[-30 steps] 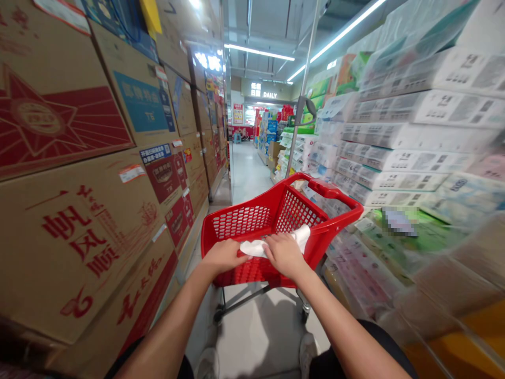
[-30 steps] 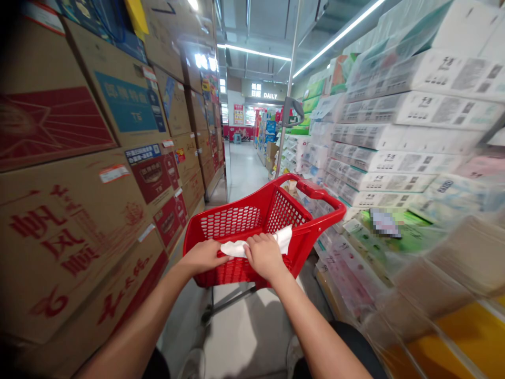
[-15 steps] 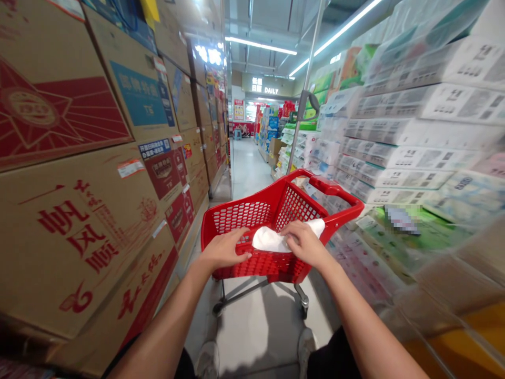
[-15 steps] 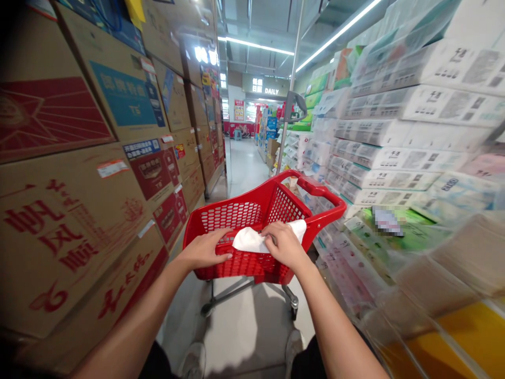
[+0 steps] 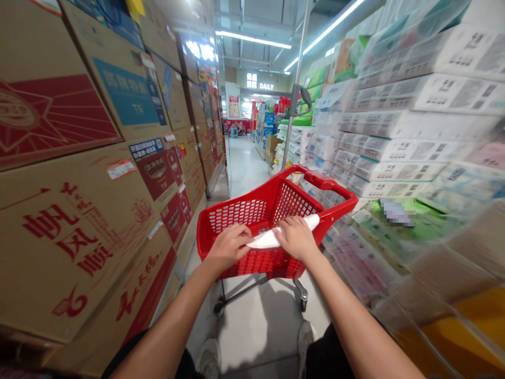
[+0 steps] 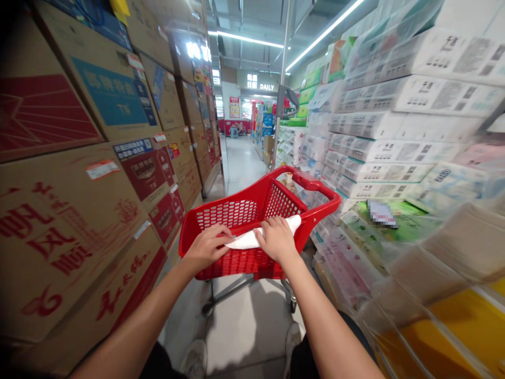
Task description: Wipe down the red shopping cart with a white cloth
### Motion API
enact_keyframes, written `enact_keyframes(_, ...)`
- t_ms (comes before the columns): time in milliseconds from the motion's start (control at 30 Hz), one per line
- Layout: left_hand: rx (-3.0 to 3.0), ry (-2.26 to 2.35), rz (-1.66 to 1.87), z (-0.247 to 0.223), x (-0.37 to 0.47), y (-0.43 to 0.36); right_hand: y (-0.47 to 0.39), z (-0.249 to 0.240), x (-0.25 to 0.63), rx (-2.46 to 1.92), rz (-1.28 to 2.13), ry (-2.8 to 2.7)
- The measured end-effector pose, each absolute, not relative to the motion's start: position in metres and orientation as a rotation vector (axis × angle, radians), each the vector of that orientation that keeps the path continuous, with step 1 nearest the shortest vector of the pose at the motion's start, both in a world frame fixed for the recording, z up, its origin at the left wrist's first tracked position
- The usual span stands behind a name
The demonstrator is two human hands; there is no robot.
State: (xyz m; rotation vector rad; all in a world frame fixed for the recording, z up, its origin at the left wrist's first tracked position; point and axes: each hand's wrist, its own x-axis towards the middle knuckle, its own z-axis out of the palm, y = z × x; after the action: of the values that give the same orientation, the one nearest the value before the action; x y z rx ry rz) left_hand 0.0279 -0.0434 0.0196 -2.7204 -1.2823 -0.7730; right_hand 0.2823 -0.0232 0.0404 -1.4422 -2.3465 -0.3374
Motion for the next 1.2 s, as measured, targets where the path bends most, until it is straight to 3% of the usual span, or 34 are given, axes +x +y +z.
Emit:
enact_keyframes(233, -2.847, -1.088, -0.513, 0.026, 0.058, -0.083, -0.021, 0.049, 0.284, -1.37, -0.288, -2.266)
enact_keyframes(400, -2.565, -1.55, -0.573, 0.037, 0.037, -0.07, -0.033, 0.036, 0.262, -1.294, -0.324, -2.367)
enact_keyframes(600, -2.582, -2.1, 0.13, 0.025, -0.024, -0.042, -0.028, 0.031, 0.277, -1.48, -0.418, -2.259)
enact_keyframes(767, -2.54, -2.135, 0.084, 0.014, -0.024, -0.04, -0.019, 0.038, 0.302, -1.578, -0.509, -2.113)
enact_keyframes(1067, -2.655, -1.96, 0.037, 0.009, 0.001, -0.038, -0.051, -0.004, 0.198, -1.203, -0.386, -2.447)
enact_keyframes(1200, -2.68, -1.969, 0.017, 0.009, -0.004, -0.033, -0.039, 0.0, 0.211, -1.222, -0.373, -2.461)
